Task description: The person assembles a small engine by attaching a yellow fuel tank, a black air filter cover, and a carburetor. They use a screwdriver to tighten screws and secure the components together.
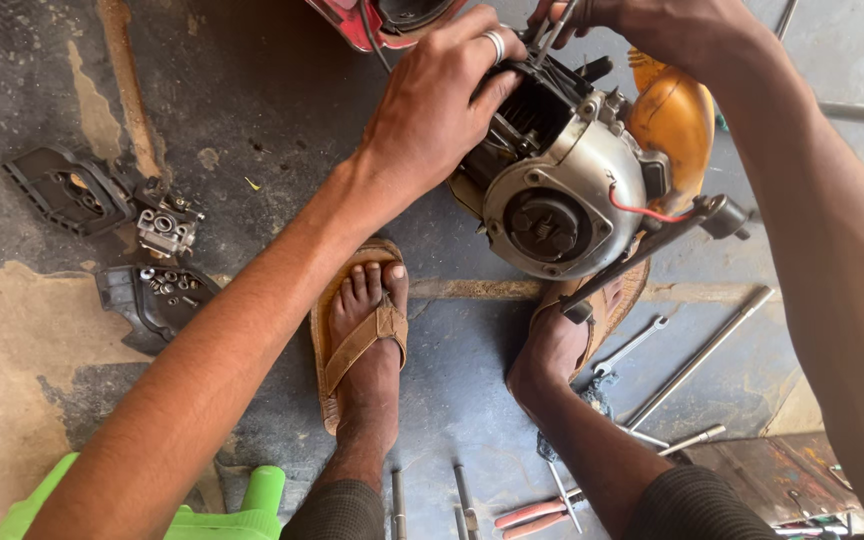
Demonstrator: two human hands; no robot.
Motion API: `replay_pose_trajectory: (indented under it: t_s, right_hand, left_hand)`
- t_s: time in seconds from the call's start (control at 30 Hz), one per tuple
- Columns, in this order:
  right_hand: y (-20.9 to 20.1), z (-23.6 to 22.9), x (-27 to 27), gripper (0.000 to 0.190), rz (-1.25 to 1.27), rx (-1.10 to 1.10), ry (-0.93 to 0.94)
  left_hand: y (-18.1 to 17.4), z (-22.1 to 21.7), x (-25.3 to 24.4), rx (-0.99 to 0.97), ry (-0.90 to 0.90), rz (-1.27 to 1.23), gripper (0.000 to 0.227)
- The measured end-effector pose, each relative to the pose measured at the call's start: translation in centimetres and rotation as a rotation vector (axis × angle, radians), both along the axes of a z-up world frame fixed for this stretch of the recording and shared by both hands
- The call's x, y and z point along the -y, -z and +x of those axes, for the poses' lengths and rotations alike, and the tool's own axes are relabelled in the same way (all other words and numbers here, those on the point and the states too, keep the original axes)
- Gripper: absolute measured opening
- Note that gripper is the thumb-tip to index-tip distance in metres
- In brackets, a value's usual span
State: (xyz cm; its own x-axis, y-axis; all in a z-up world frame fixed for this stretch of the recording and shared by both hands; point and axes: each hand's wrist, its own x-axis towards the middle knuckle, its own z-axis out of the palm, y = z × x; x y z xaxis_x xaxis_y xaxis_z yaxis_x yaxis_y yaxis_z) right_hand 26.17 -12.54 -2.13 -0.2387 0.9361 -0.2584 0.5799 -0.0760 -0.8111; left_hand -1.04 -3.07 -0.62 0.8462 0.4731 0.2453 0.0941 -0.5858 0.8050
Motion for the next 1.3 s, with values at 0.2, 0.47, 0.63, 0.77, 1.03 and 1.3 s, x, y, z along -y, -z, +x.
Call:
replay_pose_trajectory:
  t_s: [0.2,0.47,0.63,0.77,1.03,1.3]
  right_hand:
    - [-0.1,-0.2,0.2,0.025,-0.038,-0.111,0.042]
    - [-2.0,-1.7,-0.6,0.022,0.066,0.080,-0.014]
    - [-3.6,-3.1,-0.9,0.019,-0.170,-0.086,0.361]
    - [-3.4,-2.9,-0.8,0.018,-0.150,-0.335,0.377]
    - [-3.7,-3.0,-1.2,0.018,-0.152,-0.208,0.356]
    - [-4.6,-3.1,-1.3,0.017,-0.118,-0.166,0.348]
  left_hand:
    - [-0.7,-0.6,0.2,0.007,0.000,-0.039,0.012]
    - [-0.3,-0.5,0.4,0.012,-0.008,-0.062,0.013]
    - [-0.7,-0.4,0.3,-0.001,-0.001,-0.122,0.016]
    - [-1.1,-0.7,0.4,-0.004,-0.001,-0.093,0.018]
    - [-2.0,-0.5,0.2,-0.020,0.023,-0.129,0.024]
    - [-3.8,-0.5,0.3,-0.055,0.007,-0.147,0.026]
